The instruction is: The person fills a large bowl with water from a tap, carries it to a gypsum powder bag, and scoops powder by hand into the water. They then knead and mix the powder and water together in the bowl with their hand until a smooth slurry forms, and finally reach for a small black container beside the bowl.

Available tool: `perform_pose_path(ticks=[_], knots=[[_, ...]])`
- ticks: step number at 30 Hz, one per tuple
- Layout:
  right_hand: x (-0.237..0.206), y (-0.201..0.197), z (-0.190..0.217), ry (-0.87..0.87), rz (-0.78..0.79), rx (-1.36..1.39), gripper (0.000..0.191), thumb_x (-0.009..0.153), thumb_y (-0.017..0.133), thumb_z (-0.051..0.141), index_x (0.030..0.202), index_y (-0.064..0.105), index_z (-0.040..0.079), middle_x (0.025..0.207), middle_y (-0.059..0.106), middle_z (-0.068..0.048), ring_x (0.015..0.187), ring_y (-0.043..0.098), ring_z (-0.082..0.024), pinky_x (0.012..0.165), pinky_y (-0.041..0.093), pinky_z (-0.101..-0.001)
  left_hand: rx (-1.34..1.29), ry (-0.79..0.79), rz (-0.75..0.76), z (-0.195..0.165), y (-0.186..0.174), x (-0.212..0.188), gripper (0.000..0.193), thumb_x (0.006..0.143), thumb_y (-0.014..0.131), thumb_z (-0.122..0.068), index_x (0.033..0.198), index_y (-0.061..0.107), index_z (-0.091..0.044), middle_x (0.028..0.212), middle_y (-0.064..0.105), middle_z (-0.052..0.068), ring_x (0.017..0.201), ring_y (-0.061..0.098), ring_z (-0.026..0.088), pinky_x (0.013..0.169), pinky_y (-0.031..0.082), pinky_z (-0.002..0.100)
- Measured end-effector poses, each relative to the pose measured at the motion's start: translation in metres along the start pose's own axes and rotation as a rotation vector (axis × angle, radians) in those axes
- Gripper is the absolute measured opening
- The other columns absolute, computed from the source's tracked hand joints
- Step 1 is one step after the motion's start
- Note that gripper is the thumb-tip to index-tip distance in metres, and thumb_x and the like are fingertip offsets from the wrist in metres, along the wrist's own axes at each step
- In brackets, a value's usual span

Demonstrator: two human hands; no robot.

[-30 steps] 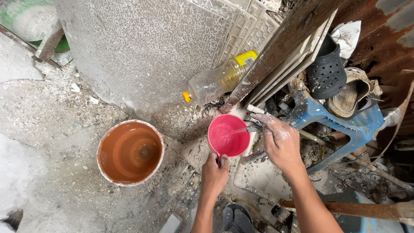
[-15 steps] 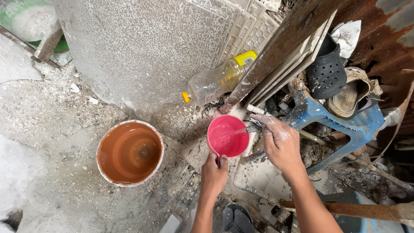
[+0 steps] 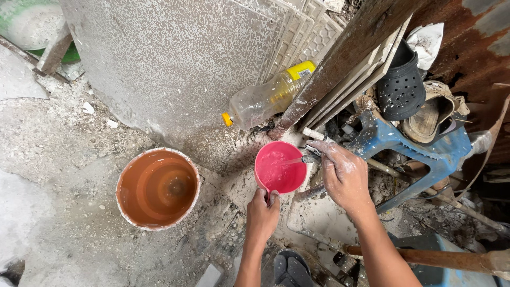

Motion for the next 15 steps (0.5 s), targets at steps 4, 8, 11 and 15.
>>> perform_pose_path(ticks=[4,8,11,15], knots=[[-0.0005,0.0000,0.0002,-0.027,-0.010,0.003,0.032,0.093,0.054,0.001,0.118,0.072,0.007,0.097,0.071,-0.018,0.084,0.069,-0.038,0.073,0.055,-0.0426,-0.010,0.008,-0.014,0.0018,0.0014,0.0013,0.029,0.098,0.058,-0.028,0.109,0.064,-0.001,0.088,0.075,0.016,0.080,0.076,0.027,0.074,0.056,0.044],[-0.0009,-0.0003,-0.0004,-0.005,0.002,-0.001,0.031,0.093,0.054,0.001,0.118,0.072,0.007,0.096,0.071,-0.017,0.083,0.069,-0.038,0.072,0.055,-0.0427,-0.013,0.039,-0.041,0.0023,0.0026,0.0012,0.030,0.097,0.059,-0.028,0.108,0.064,-0.001,0.088,0.075,0.017,0.079,0.076,0.029,0.074,0.055,0.044],[-0.0009,-0.0005,-0.0005,-0.007,0.001,-0.001,0.032,0.092,0.054,0.001,0.118,0.072,0.007,0.096,0.071,-0.017,0.083,0.069,-0.038,0.072,0.055,-0.0427,-0.016,0.035,-0.047,0.0026,0.0027,0.0009,0.030,0.096,0.059,-0.028,0.108,0.065,-0.001,0.087,0.075,0.017,0.078,0.076,0.029,0.074,0.055,0.044],[-0.0008,-0.0009,0.0000,-0.036,-0.007,0.002,0.032,0.093,0.054,0.000,0.118,0.072,0.007,0.097,0.071,-0.017,0.083,0.069,-0.038,0.072,0.055,-0.0424,-0.016,0.018,-0.035,0.0038,0.0027,0.0014,0.030,0.096,0.059,-0.028,0.109,0.064,-0.002,0.087,0.075,0.016,0.078,0.076,0.028,0.073,0.056,0.044]])
Point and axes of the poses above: each hand's wrist, its own x-axis towards the middle knuckle, its own y-axis out of the palm, z = x × y, the point moved 1 cm from there along x, towards the middle knuckle
